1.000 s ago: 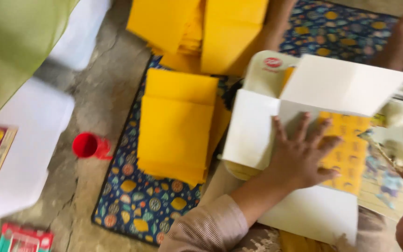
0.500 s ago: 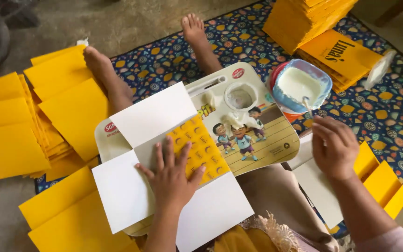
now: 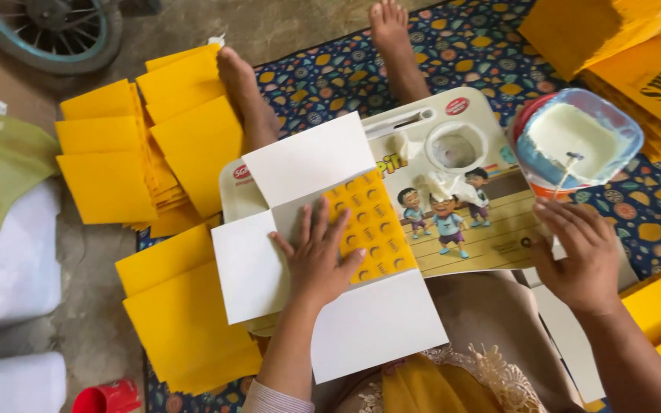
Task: Applying glue to yellow paper sheets and folding them to assemble small boxes or envelopes.
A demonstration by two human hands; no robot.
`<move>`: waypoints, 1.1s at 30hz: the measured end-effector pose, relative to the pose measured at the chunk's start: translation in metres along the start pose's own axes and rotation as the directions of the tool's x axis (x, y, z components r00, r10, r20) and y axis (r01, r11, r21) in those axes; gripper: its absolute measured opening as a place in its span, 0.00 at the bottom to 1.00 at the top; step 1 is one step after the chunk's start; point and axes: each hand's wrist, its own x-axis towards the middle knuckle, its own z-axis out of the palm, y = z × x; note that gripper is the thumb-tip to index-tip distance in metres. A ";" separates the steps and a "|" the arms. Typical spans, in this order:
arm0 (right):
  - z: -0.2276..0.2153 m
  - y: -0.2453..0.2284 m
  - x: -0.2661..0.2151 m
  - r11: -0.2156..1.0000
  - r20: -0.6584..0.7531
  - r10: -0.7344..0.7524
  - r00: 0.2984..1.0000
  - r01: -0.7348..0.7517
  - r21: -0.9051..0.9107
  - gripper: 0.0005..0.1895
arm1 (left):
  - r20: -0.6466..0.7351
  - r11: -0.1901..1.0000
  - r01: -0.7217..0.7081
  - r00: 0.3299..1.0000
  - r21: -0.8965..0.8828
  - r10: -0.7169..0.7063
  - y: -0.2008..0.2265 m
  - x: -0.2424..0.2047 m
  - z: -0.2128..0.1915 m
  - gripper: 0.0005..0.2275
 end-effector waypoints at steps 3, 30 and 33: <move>0.003 -0.008 0.002 0.998 -0.094 0.010 0.995 -0.005 0.057 0.13 | 0.023 0.993 0.022 1.000 -0.112 -0.020 -0.004 0.000 -0.001 0.32; 0.161 -0.124 0.077 0.941 0.412 -0.307 0.858 0.339 -0.005 0.51 | -0.453 0.972 0.166 0.863 -0.164 -0.223 -0.177 -0.065 -0.062 0.23; 0.161 -0.125 0.078 0.945 0.373 -0.315 0.873 0.324 0.042 0.51 | -0.287 0.980 0.199 0.938 -0.024 -0.197 -0.191 -0.067 -0.033 0.25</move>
